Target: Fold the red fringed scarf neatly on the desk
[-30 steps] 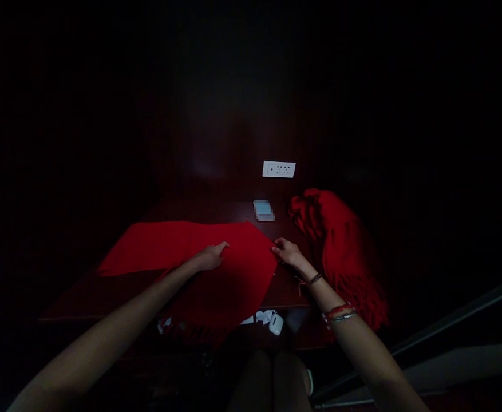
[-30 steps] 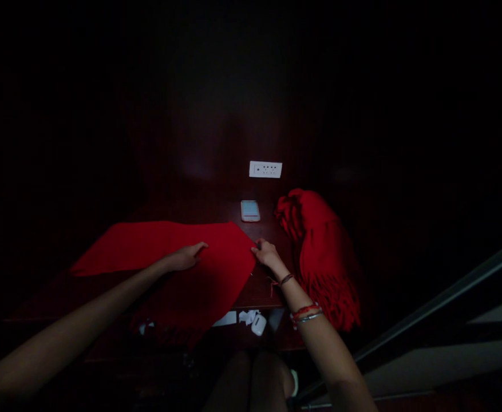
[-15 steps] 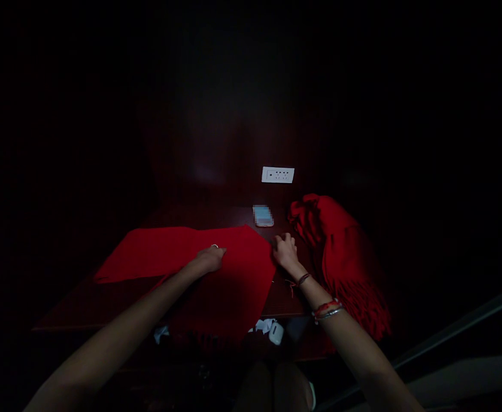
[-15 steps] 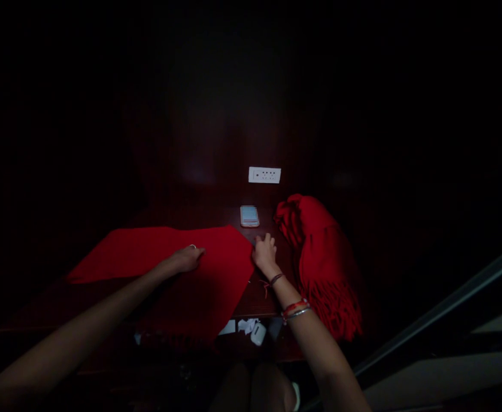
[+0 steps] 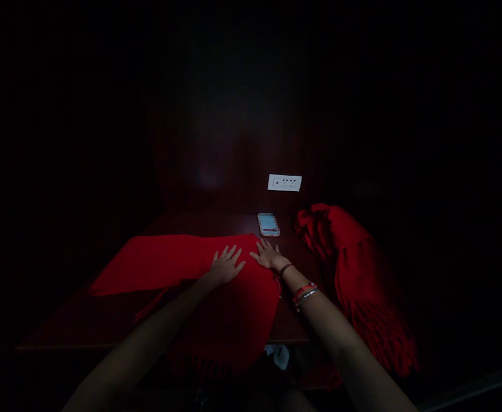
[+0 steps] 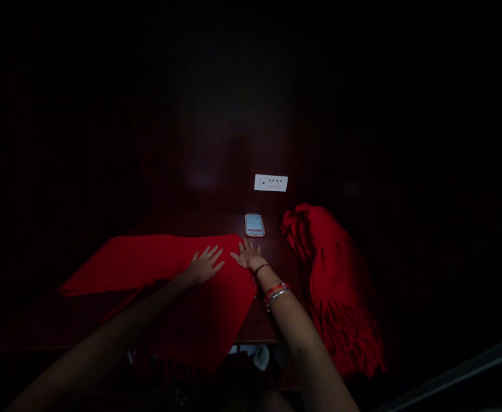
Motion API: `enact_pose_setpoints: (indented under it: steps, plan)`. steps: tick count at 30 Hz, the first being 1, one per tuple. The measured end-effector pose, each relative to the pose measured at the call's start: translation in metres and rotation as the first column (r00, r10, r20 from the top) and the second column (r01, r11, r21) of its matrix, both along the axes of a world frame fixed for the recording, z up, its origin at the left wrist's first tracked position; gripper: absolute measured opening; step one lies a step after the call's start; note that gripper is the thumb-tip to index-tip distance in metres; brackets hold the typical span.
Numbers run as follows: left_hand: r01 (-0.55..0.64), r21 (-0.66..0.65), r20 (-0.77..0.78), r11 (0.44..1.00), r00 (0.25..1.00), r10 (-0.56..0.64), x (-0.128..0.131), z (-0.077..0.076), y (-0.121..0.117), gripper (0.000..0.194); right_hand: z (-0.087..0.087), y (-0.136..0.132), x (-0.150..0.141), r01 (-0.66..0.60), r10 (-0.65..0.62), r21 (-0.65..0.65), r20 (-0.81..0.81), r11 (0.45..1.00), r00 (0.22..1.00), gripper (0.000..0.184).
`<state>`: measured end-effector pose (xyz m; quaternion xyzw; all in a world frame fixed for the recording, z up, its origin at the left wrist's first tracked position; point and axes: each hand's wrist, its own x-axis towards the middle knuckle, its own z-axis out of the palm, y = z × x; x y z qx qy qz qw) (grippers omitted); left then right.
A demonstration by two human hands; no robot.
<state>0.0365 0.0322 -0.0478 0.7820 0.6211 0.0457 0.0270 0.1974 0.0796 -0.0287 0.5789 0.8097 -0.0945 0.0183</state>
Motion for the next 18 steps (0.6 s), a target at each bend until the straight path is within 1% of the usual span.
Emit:
enact_pose_setpoints:
  steps: [1,3,4,5,8,11,13,16,18]
  plan:
    - [-0.001,0.004,0.004,1.000,1.000,0.001,0.000,-0.001,0.001,0.058,0.001,0.002,-0.001,-0.027,0.027,0.055,-0.009,0.998,1.000,0.063]
    - [-0.003,0.023,0.011,1.000,1.000,0.002,0.000,0.000,0.001,0.057,0.003,0.008,-0.004,-0.107,0.114,0.184,-0.029,0.977,0.993,0.056]
    - [-0.003,0.035,0.014,0.999,1.000,0.002,0.000,0.000,0.001,0.057,0.003,0.012,-0.006,-0.143,0.153,0.214,-0.032,0.966,0.988,0.053]
    - [-0.003,0.047,0.018,0.999,1.000,0.002,0.000,0.000,0.000,0.058,0.003,0.016,-0.007,-0.163,0.173,0.208,-0.032,0.964,0.984,0.052]
    - [-0.023,0.073,0.022,0.997,1.000,0.022,-0.002,0.000,-0.002,0.060,0.000,0.029,-0.008,-0.152,0.155,0.088,-0.027,0.985,0.988,0.056]
    - [-0.068,0.058,0.019,0.996,0.998,0.067,-0.003,0.000,-0.004,0.060,0.000,0.037,-0.008,-0.149,0.149,0.044,-0.017,0.988,0.989,0.059]
    - [-0.067,0.049,0.015,0.997,0.998,0.067,-0.004,0.002,-0.005,0.059,0.001,0.039,-0.009,-0.151,0.151,0.051,0.002,0.987,0.988,0.058]
    - [-0.054,0.078,0.008,0.995,0.999,0.054,-0.007,0.005,-0.005,0.053,0.000,0.039,-0.013,-0.174,0.176,0.135,-0.003,0.975,0.984,0.056]
    - [-0.079,0.081,0.008,0.994,0.997,0.078,-0.010,0.006,-0.003,0.051,-0.001,0.041,-0.016,-0.177,0.182,0.150,-0.021,0.973,0.983,0.055]
